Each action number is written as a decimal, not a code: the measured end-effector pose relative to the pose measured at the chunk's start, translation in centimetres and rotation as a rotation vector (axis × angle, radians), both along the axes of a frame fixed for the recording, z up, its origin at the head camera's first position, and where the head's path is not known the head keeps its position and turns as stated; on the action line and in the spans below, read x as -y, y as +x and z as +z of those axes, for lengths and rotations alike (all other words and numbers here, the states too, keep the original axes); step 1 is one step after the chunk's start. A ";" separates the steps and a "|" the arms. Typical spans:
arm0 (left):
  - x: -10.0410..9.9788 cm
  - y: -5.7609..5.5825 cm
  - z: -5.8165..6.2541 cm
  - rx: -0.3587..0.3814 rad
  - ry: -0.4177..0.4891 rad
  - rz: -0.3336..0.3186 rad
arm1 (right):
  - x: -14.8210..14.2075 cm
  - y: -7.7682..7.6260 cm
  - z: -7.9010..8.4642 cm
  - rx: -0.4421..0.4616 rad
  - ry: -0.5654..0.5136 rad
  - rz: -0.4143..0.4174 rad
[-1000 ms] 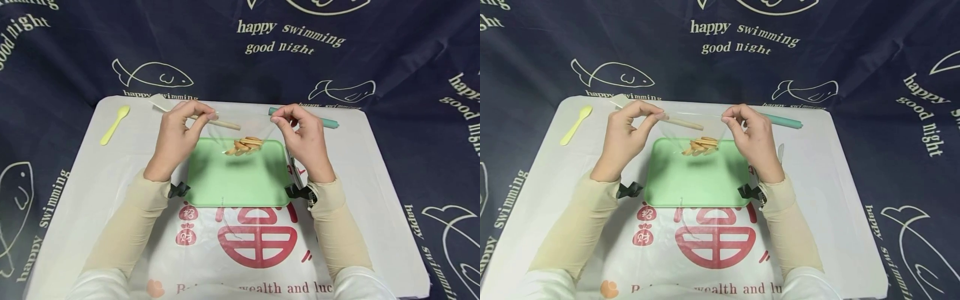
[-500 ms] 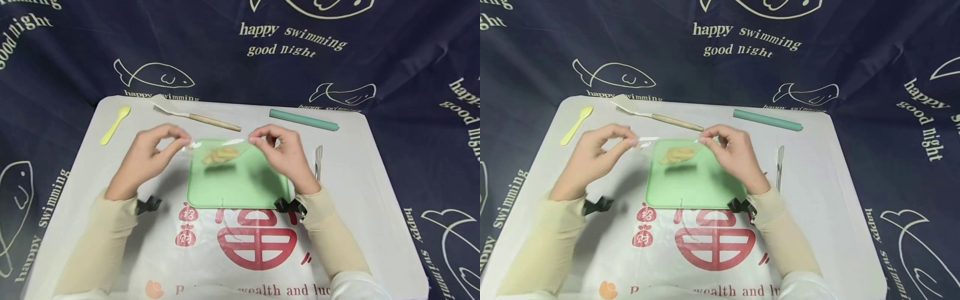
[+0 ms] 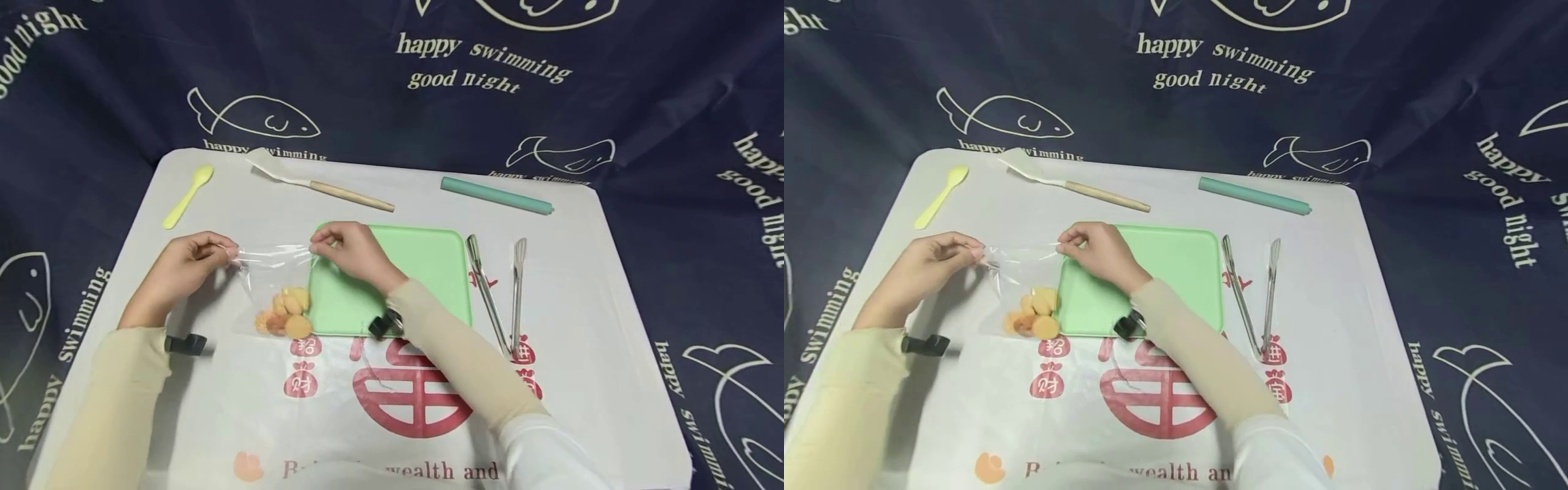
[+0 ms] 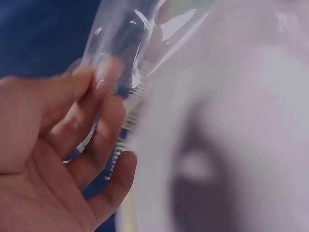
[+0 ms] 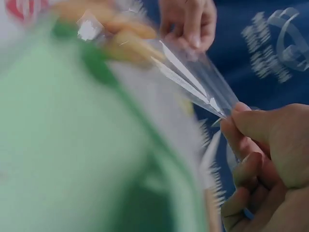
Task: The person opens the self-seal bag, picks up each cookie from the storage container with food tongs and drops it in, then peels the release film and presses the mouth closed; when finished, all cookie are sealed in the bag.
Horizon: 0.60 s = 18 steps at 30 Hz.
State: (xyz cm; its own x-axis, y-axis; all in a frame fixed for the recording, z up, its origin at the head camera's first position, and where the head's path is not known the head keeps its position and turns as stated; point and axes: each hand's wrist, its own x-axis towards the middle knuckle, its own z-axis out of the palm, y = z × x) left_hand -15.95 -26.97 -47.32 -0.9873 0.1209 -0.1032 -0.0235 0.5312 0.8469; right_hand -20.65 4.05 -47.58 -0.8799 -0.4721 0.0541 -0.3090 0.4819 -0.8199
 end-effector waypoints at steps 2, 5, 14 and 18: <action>0.4 -1.1 -1.4 0.004 -0.054 0.011 | 1.1 -1.3 -1.4 0.004 0.056 -0.014; 0.7 -2.3 -2.3 -0.008 -0.106 0.008 | 1.9 -2.4 -2.5 0.005 0.128 -0.026; 1.2 -3.8 -1.5 -0.034 -0.193 0.012 | 3.1 -3.6 -2.4 -0.053 0.217 -0.046; 1.0 -3.8 -1.4 -0.036 -0.206 0.007 | 3.0 -3.5 -2.5 -0.049 0.248 -0.057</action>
State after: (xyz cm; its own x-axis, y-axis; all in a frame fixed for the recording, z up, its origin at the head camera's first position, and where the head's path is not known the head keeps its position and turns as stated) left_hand -19.72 -27.95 -48.74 -0.9915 0.0937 -0.0898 0.0002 0.6929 0.7210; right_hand -24.16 1.09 -50.09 -0.9047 -0.4259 -0.0141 -0.3118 0.6842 -0.6593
